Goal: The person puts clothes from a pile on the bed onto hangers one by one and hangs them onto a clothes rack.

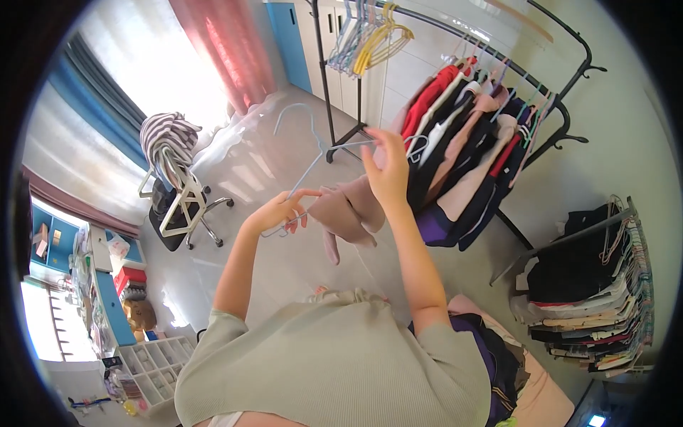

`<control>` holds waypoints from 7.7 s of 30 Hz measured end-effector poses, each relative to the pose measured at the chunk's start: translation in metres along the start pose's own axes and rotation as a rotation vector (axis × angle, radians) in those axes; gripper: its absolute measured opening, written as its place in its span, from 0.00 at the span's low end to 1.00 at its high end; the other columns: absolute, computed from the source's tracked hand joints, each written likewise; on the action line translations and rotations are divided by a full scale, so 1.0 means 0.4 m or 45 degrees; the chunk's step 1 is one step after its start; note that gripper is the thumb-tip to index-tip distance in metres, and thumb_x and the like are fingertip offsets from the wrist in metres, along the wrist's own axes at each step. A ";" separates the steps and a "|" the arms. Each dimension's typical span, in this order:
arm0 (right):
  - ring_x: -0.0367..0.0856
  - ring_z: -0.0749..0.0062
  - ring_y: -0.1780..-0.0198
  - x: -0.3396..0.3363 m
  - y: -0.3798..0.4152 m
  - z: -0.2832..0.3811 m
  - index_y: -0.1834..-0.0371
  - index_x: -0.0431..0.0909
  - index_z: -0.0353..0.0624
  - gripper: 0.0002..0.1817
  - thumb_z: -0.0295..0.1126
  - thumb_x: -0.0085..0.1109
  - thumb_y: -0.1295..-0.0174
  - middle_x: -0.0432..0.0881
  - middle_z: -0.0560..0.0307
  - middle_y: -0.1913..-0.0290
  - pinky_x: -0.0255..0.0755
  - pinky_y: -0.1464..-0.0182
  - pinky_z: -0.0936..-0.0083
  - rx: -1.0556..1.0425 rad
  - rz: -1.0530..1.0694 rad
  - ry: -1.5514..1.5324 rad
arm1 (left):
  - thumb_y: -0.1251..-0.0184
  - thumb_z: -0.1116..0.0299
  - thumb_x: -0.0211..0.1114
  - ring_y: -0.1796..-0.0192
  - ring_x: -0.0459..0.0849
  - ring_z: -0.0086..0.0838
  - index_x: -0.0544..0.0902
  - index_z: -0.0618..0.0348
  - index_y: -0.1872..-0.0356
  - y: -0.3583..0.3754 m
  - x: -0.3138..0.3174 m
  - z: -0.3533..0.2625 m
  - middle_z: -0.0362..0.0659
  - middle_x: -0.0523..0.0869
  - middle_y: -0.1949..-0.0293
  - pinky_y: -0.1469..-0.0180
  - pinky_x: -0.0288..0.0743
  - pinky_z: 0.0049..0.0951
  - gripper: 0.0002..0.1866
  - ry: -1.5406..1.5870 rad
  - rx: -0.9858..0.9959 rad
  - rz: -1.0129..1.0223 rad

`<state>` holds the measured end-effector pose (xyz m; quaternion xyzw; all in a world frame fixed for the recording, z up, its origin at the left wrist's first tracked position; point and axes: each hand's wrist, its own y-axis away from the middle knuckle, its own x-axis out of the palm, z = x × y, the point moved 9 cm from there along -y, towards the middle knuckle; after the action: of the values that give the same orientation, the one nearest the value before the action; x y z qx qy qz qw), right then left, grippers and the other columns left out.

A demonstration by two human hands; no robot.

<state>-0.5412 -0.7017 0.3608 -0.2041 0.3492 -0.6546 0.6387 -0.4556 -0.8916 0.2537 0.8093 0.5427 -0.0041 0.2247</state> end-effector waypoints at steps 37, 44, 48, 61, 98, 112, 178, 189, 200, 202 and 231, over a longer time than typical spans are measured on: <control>0.72 0.86 0.63 0.373 -0.022 -0.256 0.54 0.78 0.37 0.15 0.37 0.56 0.37 0.80 0.67 0.63 0.67 0.60 0.84 0.698 0.666 -0.641 | 0.30 0.70 0.46 0.83 0.68 0.19 0.70 0.41 0.37 0.176 -0.368 0.009 0.40 0.76 0.80 0.79 0.65 0.22 0.21 -0.141 0.053 -0.641; 0.70 0.86 0.68 0.229 -0.165 -0.353 0.68 0.79 0.32 0.14 0.36 0.58 0.39 0.77 0.65 0.73 0.66 0.65 0.86 0.635 0.083 -0.480 | 0.32 0.72 0.46 0.83 0.69 0.17 0.68 0.42 0.36 0.196 -0.374 0.047 0.38 0.75 0.83 0.79 0.66 0.19 0.24 -0.180 -0.119 -0.702; 0.72 0.82 0.68 0.205 -0.179 -0.349 0.67 0.79 0.35 0.12 0.35 0.61 0.42 0.79 0.61 0.71 0.67 0.63 0.82 0.553 0.201 -0.232 | 0.31 0.71 0.45 0.84 0.70 0.17 0.68 0.42 0.36 0.186 -0.362 0.032 0.38 0.76 0.83 0.80 0.67 0.19 0.22 -0.127 -0.164 -0.671; 0.56 0.83 0.81 0.405 -0.114 -0.074 0.66 0.81 0.38 0.10 0.32 0.54 0.38 0.65 0.67 0.83 0.53 0.77 0.82 0.189 1.147 -0.329 | 0.33 0.62 0.55 0.73 0.80 0.28 0.73 0.41 0.41 0.133 -0.401 -0.024 0.45 0.83 0.71 0.68 0.75 0.30 0.19 -0.844 -0.128 -0.755; 0.68 0.88 0.77 0.463 0.021 -0.149 0.64 0.74 0.35 0.07 0.23 0.54 0.46 0.78 0.61 0.77 0.59 0.76 0.85 0.530 0.818 -0.503 | 0.44 0.69 0.58 0.64 0.73 0.28 0.71 0.57 0.67 0.055 -0.293 0.065 0.40 0.73 0.70 0.57 0.67 0.30 0.07 0.067 0.731 -1.686; 0.71 0.86 0.75 0.441 0.023 -0.148 0.62 0.72 0.37 0.06 0.22 0.52 0.42 0.77 0.62 0.76 0.64 0.75 0.85 0.577 0.771 -0.589 | 0.31 0.62 0.52 0.49 0.78 0.28 0.72 0.59 0.44 -0.124 -0.206 0.183 0.42 0.78 0.49 0.47 0.72 0.31 0.19 1.470 0.162 -0.527; 0.46 0.94 0.83 0.220 -0.372 -0.075 0.46 0.75 0.34 0.16 0.28 0.50 0.35 0.58 0.76 0.81 0.38 0.83 0.91 0.593 1.005 -0.792 | 0.32 0.57 0.55 0.36 0.67 0.32 0.67 0.56 0.40 -0.470 -0.172 0.380 0.40 0.71 0.39 0.33 0.61 0.38 0.23 2.237 0.661 -0.802; 0.46 0.95 0.83 0.323 -0.360 -0.121 0.44 0.73 0.35 0.16 0.29 0.49 0.34 0.57 0.76 0.80 0.38 0.83 0.91 0.656 1.034 -0.859 | 0.29 0.62 0.46 0.36 0.66 0.35 0.61 0.52 0.37 -0.322 -0.336 0.632 0.44 0.66 0.37 0.36 0.65 0.39 0.21 2.117 0.597 -1.364; 0.47 0.95 0.83 0.502 -0.357 0.008 0.45 0.74 0.35 0.17 0.29 0.49 0.34 0.57 0.77 0.81 0.38 0.83 0.91 0.712 1.019 -0.922 | 0.36 0.69 0.56 0.45 0.75 0.31 0.68 0.54 0.42 -0.461 -0.210 0.382 0.41 0.76 0.46 0.41 0.70 0.37 0.20 1.640 0.284 -0.391; 0.47 0.95 0.83 0.517 -0.358 0.006 0.45 0.74 0.35 0.17 0.29 0.49 0.34 0.57 0.77 0.80 0.38 0.83 0.91 0.714 0.998 -0.919 | 0.35 0.71 0.55 0.46 0.76 0.30 0.68 0.55 0.42 -0.470 -0.218 0.430 0.41 0.77 0.47 0.42 0.71 0.36 0.19 1.607 0.225 -0.459; 0.50 0.92 0.83 0.664 -0.160 -0.224 0.46 0.74 0.42 0.15 0.27 0.45 0.34 0.61 0.72 0.79 0.43 0.84 0.90 1.276 0.150 -1.249 | 0.53 0.72 0.62 0.72 0.78 0.36 0.75 0.57 0.64 -0.112 -0.315 -0.067 0.41 0.76 0.76 0.72 0.72 0.34 0.12 -0.502 1.048 -0.591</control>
<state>-0.6764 -0.9479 0.2990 -0.1376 -0.3122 -0.5335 0.7739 -0.5531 -0.9783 0.2934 0.6727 0.6090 -0.4198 -0.0214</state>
